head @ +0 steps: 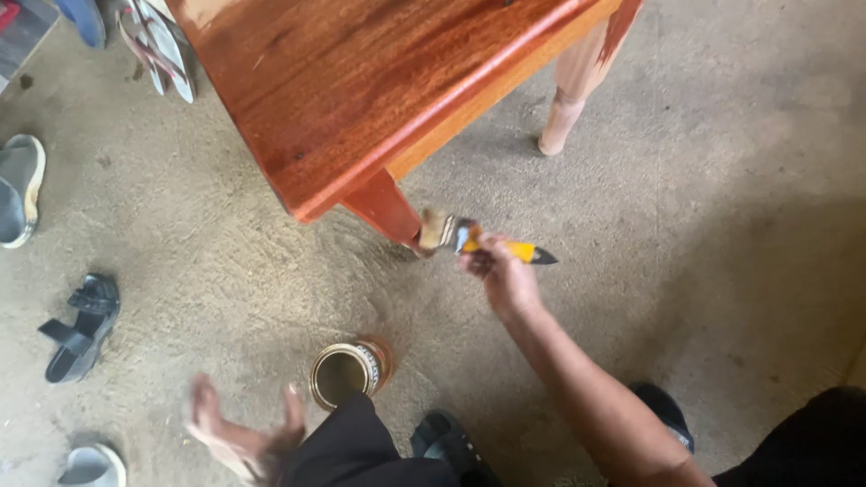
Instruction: Applying a polyurethane finish to a wooden chair using a paint brush.
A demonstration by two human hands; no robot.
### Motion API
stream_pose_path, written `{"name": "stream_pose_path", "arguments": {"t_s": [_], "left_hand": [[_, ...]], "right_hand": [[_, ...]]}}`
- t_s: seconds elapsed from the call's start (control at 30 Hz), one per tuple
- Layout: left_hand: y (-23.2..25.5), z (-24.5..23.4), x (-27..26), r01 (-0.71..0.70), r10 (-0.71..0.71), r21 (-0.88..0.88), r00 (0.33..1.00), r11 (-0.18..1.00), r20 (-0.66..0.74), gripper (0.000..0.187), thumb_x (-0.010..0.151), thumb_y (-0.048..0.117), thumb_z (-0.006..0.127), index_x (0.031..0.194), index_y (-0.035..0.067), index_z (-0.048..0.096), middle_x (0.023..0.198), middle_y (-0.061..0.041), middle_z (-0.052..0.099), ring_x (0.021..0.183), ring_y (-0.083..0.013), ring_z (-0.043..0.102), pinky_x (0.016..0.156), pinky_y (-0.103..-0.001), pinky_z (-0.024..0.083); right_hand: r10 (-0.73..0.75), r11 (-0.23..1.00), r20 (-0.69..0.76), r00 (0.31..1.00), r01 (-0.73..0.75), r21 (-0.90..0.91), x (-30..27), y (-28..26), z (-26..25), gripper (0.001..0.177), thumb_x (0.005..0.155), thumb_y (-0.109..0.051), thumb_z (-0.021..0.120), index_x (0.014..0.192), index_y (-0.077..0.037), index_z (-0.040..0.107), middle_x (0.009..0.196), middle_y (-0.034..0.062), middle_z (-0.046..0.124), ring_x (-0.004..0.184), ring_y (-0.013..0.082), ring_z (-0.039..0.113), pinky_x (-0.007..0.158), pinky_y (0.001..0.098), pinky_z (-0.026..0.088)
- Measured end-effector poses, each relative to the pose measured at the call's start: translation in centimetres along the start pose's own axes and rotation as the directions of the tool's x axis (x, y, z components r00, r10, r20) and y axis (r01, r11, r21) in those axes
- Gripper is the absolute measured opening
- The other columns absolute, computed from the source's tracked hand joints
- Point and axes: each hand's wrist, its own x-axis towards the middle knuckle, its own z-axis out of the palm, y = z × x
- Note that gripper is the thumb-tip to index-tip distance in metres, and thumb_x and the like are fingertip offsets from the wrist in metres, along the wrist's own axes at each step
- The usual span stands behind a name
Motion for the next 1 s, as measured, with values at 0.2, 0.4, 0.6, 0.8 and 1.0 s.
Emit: {"name": "stream_pose_path", "arguments": {"t_s": [0.2, 0.4, 0.6, 0.8, 1.0], "left_hand": [[-0.3, 1.2, 17.8, -0.187, 0.191, 0.045, 0.976, 0.981, -0.109, 0.083, 0.095, 0.040, 0.083, 0.153, 0.009, 0.031, 0.145, -0.022, 0.048, 0.139, -0.0375, 0.045, 0.128, -0.058, 0.027], [4.0, 6.2, 28.5, -0.549, 0.545, 0.028, 0.821, 0.836, -0.170, 0.067, 0.099, 0.046, 0.083, 0.149, 0.014, 0.051, 0.148, -0.021, 0.053, 0.140, -0.0372, 0.051, 0.125, -0.060, 0.028], [5.5, 9.2, 30.1, -0.539, 0.522, -0.049, 0.832, 0.841, -0.188, 0.063, 0.099, 0.040, 0.081, 0.149, 0.023, 0.047, 0.148, -0.012, 0.054, 0.142, -0.0327, 0.050, 0.127, -0.063, 0.025], [6.9, 9.3, 33.3, -0.531, 0.467, -0.068, 0.793, 0.845, -0.392, 0.088, 0.089, 0.056, 0.086, 0.154, 0.024, 0.036, 0.149, -0.006, 0.054, 0.142, -0.0284, 0.049, 0.126, -0.058, 0.016], [7.7, 9.7, 33.6, -0.460, 0.360, -0.177, 0.838, 0.870, -0.409, 0.100, 0.094, 0.055, 0.093, 0.163, 0.024, 0.027, 0.156, -0.007, 0.047, 0.149, -0.0313, 0.046, 0.128, -0.054, 0.035]], "right_hand": [[0.217, 0.943, 0.016, 0.976, -0.214, 0.257, 4.3, 6.0, -4.0, 0.029, 0.094, -0.013, 0.072, 0.113, 0.004, 0.059, 0.095, 0.0175, 0.068, 0.077, 0.0265, 0.070, 0.075, 0.0418, 0.064], [0.212, 0.976, -0.347, 0.914, -0.181, 0.120, 5.3, 10.2, -7.2, 0.032, 0.090, -0.017, 0.074, 0.114, 0.001, 0.063, 0.096, 0.0142, 0.074, 0.083, 0.0254, 0.075, 0.080, 0.0393, 0.067], [0.165, 0.982, -0.333, 0.928, -0.188, -0.037, 5.0, 8.5, -3.4, 0.034, 0.086, -0.014, 0.079, 0.116, -0.005, 0.066, 0.098, 0.0160, 0.075, 0.080, 0.0273, 0.074, 0.075, 0.0411, 0.064], [0.121, 0.988, -0.316, 0.941, -0.145, -0.054, 6.5, 7.6, -6.4, 0.035, 0.086, -0.017, 0.079, 0.116, -0.004, 0.066, 0.098, 0.0162, 0.075, 0.080, 0.0258, 0.076, 0.073, 0.0400, 0.068], [0.167, 0.979, -0.132, 0.977, -0.180, -0.095, 6.2, 4.5, -5.4, 0.039, 0.086, -0.015, 0.079, 0.117, 0.003, 0.063, 0.097, 0.0191, 0.074, 0.080, 0.0278, 0.076, 0.073, 0.0415, 0.067]]}}
